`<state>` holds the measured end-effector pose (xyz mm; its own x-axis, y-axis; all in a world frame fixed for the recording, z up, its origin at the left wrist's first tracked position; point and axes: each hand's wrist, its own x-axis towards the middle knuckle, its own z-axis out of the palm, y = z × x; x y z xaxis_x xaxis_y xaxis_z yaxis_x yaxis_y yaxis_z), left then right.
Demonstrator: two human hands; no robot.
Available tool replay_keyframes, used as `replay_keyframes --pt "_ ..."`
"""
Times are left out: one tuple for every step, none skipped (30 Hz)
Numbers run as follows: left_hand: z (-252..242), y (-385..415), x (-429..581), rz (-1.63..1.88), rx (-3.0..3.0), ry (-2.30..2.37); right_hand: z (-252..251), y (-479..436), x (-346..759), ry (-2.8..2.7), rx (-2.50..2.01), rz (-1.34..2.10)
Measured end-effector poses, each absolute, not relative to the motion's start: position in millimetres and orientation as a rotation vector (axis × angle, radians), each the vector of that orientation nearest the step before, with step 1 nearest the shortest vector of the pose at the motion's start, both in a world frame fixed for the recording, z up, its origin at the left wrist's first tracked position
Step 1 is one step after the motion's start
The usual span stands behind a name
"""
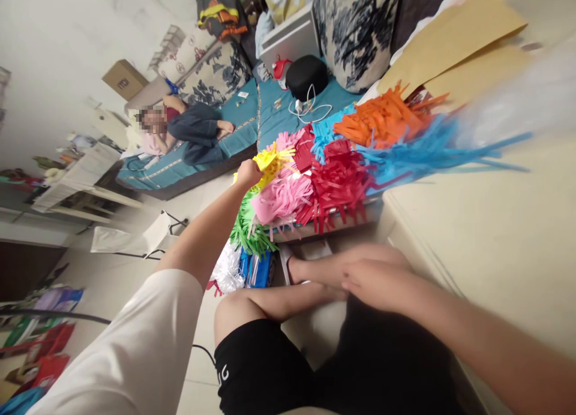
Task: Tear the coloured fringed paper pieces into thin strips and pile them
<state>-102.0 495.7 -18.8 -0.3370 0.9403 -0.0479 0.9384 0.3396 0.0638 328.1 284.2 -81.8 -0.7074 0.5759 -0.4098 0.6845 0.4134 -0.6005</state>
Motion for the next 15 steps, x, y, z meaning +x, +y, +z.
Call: replay_keyframes --pt "-20.1 497.5 -103.1 0.057 1.748 2.5 -78.1 284.3 327.0 2.51 1.123 -1.159" --pt "-21.5 499.5 -104.2 0.076 1.734 2.492 -74.5 284.4 325.9 2.493 1.117 -1.148" --pt "-23.0 501.4 -105.3 0.097 1.721 2.483 -71.5 284.4 324.8 2.471 1.114 -1.142" --pt "-24.4 502.9 -106.5 0.119 1.712 2.477 -69.2 284.4 323.9 2.452 1.117 -1.138" --pt "-25.5 503.9 -107.8 0.14 1.706 2.473 -67.6 284.3 323.3 2.439 1.124 -1.136" --pt "-26.2 504.3 -109.2 0.158 1.705 2.473 -66.7 284.2 323.0 2.434 1.13 -1.132" --pt "-26.6 503.9 -110.7 0.171 1.707 2.472 -66.1 284.1 322.8 2.436 1.136 -1.127" --pt "-26.6 502.8 -112.2 0.177 1.713 2.47 -65.4 284.0 322.7 2.441 1.142 -1.13" --pt "-26.2 501.1 -113.3 0.18 1.723 2.468 -64.4 283.8 322.6 2.446 1.151 -1.144" --pt "-25.5 499.1 -114.1 0.182 1.736 2.467 -63.0 283.7 322.5 2.45 1.167 -1.168" --pt "-24.7 497.0 -114.3 0.19 1.751 2.47 -61.1 283.6 322.2 2.449 1.187 -1.201" --pt "-23.9 495.0 -113.8 0.208 1.767 2.484 -59.0 283.6 321.8 2.445 1.21 -1.236" --pt "-23.1 493.2 -112.9 0.237 1.78 2.512 -57.1 283.6 321.3 2.439 1.23 -1.266" --pt "-22.4 491.9 -111.5 0.276 1.786 2.555 -55.9 283.5 321.0 2.432 1.243 -1.288" --pt "-21.8 490.9 -110.1 0.315 1.785 2.605 -55.7 283.5 320.8 2.428 1.25 -1.3"
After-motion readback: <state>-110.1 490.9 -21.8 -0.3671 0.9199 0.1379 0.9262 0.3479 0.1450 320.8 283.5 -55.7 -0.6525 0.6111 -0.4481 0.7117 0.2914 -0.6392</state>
